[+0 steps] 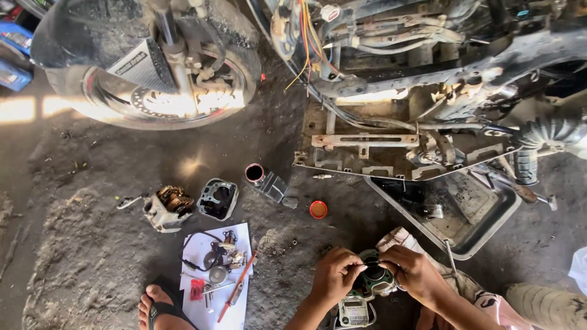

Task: The person assembles a motorcycle engine by hand, starting with a piston and cylinder. They apply lubricant from a small container to the piston rings and cylinder walls. The person then installs the piston rings onto the piston and fits the piston into the cylinder, rotating and adjusting the components to ensure proper alignment.

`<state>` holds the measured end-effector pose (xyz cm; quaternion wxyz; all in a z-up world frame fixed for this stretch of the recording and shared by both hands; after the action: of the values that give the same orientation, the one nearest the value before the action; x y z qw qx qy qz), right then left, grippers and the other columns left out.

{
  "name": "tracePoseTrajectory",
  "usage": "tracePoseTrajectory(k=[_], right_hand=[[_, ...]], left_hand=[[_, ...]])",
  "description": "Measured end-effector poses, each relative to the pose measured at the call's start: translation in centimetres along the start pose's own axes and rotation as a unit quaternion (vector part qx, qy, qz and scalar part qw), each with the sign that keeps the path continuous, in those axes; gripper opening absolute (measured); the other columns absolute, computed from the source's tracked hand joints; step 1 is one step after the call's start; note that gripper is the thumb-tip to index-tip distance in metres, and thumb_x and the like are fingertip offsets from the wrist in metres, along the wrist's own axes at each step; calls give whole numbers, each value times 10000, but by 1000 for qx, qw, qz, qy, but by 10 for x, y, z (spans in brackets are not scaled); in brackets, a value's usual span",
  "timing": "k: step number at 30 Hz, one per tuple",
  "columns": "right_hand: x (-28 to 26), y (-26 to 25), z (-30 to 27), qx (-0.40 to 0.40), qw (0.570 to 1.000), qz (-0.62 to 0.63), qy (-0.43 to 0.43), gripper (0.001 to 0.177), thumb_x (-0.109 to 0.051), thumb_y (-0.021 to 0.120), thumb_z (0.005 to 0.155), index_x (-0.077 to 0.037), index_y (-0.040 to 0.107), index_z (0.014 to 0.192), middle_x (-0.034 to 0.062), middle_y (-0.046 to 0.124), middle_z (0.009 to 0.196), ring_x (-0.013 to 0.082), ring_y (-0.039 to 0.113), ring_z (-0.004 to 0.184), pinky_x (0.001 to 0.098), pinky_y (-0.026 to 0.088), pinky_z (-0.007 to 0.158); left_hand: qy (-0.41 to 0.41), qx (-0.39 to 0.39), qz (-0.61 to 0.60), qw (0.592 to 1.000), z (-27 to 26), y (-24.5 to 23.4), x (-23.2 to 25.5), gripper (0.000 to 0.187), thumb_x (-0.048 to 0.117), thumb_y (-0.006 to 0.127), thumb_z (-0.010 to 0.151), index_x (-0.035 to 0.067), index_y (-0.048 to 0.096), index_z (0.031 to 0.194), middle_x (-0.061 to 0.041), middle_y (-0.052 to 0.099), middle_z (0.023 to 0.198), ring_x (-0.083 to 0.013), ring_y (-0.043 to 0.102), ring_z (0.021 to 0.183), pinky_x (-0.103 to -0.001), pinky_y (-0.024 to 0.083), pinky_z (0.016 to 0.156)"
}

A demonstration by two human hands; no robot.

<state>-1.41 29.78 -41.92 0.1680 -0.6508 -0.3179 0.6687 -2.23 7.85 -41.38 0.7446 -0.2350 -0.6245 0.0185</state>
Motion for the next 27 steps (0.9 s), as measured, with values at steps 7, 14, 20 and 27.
tracePoseTrajectory(k=[7,14,20,27], right_hand=[[29,21,-9,-48,996,-67,-45,141,-53,726,832,-166,790,886,-49,761,869,60,691,501,173,628,397],[25,20,-10,-69,995,-73,-13,69,-123,731,856,-169,777,878,-52,730,984,58,692,548,218,628,472],[33,25,-7,-113,978,-160,-68,186,-277,677,947,-163,738,1081,1,680,1107,65,695,494,201,651,412],[41,32,-11,-117,972,-172,-105,209,15,650,854,-134,709,988,-14,663,1210,68,693,590,179,662,457]], left_hand=[[46,-2,83,995,-9,11,-17,103,93,815,832,86,728,884,-2,652,867,-167,592,709,-316,472,608],[54,1,75,996,-6,11,-8,124,19,786,820,71,714,907,-13,680,903,-167,622,692,-308,495,595],[76,-31,144,986,-2,10,-6,78,96,754,894,81,699,948,-9,638,897,-177,607,703,-317,478,599],[90,-52,195,975,1,14,-6,99,134,776,873,117,681,896,3,624,858,-171,592,745,-325,470,572]])
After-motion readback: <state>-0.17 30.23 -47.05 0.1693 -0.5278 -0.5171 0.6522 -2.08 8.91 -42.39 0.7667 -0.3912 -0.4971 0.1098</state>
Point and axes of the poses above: each hand's wrist, its own z-axis towards the middle knuckle, its own y-axis out of the palm, x = y × z, the point moved 2 cm from there along z, towards the middle knuckle
